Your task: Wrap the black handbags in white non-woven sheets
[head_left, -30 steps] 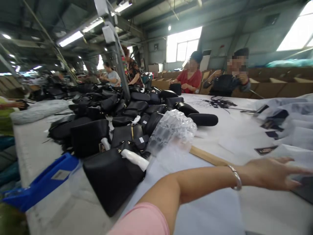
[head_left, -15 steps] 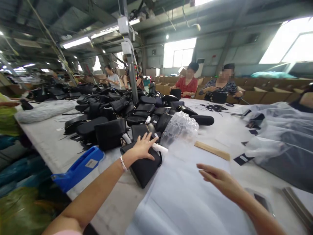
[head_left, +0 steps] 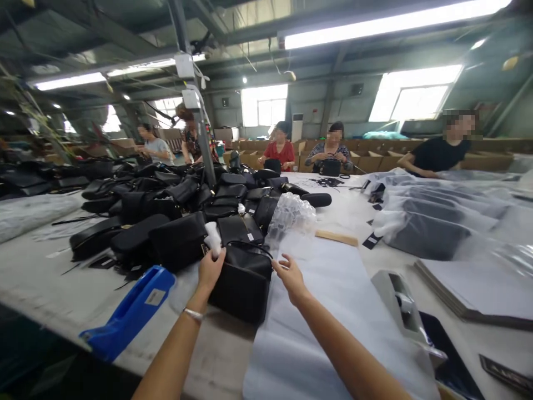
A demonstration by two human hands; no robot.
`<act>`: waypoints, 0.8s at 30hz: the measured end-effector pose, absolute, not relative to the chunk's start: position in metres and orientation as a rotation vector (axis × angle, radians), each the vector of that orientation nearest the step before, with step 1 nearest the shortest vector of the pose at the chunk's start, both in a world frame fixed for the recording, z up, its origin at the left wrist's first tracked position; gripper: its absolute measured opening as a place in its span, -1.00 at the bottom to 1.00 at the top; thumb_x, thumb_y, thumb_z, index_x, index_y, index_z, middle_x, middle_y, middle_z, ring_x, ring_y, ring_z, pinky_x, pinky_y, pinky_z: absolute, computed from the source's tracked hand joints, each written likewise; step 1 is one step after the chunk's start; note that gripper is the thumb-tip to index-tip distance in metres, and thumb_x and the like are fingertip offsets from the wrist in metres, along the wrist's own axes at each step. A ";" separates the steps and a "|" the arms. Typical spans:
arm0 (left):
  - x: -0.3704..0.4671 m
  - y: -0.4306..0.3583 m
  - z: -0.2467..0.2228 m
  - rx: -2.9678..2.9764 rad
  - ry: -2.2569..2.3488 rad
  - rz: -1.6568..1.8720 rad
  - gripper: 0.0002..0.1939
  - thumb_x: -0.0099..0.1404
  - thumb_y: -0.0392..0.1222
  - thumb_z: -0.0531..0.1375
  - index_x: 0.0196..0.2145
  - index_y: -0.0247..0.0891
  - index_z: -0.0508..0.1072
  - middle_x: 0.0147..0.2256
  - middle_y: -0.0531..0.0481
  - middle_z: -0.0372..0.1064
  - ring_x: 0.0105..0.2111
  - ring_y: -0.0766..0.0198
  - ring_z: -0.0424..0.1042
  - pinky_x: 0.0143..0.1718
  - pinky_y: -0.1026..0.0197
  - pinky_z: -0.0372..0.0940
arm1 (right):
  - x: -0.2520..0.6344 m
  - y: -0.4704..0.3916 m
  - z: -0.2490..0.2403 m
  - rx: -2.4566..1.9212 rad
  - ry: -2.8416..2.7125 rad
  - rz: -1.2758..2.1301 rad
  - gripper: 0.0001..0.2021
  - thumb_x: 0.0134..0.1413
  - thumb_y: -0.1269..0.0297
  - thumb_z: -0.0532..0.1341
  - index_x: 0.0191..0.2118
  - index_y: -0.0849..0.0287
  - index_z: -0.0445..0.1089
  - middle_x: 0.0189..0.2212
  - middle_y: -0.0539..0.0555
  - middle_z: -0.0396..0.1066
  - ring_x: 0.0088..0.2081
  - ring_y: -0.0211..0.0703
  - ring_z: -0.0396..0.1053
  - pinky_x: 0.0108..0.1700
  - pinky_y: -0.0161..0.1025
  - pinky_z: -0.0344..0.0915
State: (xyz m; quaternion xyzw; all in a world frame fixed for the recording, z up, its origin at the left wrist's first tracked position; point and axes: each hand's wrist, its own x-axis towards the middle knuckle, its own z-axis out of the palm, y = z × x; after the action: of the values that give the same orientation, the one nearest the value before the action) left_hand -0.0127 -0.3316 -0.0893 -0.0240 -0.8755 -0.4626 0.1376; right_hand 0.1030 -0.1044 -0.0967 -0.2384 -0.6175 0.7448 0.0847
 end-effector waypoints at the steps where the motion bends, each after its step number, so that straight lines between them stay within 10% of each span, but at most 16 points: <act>1: -0.007 -0.339 -0.093 -0.009 -2.480 -1.406 -0.51 0.28 0.10 0.14 -0.04 -0.33 0.54 -0.16 -0.25 0.56 -0.06 -0.09 0.50 -0.04 0.05 0.35 | 0.106 -0.110 -0.096 -0.717 -1.832 2.250 -0.15 -0.05 -0.09 0.36 0.30 0.14 0.08 0.18 0.27 0.28 0.11 -0.01 0.34 0.04 -0.16 0.35; 7: 0.036 -0.362 -0.086 0.268 -2.202 -1.722 -0.39 0.25 0.22 0.17 0.02 -0.36 0.51 -0.11 -0.24 0.54 -0.06 -0.11 0.51 -0.04 -0.07 0.40 | 0.127 -0.154 -0.081 -0.276 -1.896 2.587 -0.41 -0.38 -0.01 0.53 -0.15 0.18 0.53 -0.21 0.12 0.55 -0.16 -0.02 0.49 -0.02 -0.08 0.37; 13: 0.070 -0.372 -0.037 0.213 -1.619 -2.448 -0.50 0.28 0.02 0.25 0.16 -0.02 0.38 0.00 0.03 0.49 -0.12 0.23 0.52 -0.04 0.19 0.44 | 0.153 -0.158 -0.038 -0.018 -1.888 2.259 -0.65 -0.07 0.03 0.41 -0.22 0.16 0.56 -0.34 0.00 0.55 -0.30 -0.10 0.48 -0.18 -0.18 0.41; 24: 0.011 -0.295 -0.028 -0.048 -2.024 -2.430 -0.10 0.26 -0.01 0.27 0.38 0.07 -0.18 0.14 -0.15 0.35 -0.17 0.19 0.54 -0.26 0.18 0.48 | 0.228 -0.028 0.001 0.485 -2.066 0.961 -0.66 0.23 0.41 0.20 0.05 -0.11 0.47 -0.04 0.05 0.54 0.13 -0.04 0.37 0.33 0.12 0.04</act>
State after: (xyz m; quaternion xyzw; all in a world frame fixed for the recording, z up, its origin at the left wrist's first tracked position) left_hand 0.0111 -0.2952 -0.0275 -0.0153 -0.6398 -0.7683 -0.0108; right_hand 0.2279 -0.0279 0.0009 0.1912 -0.8147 0.3791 0.3949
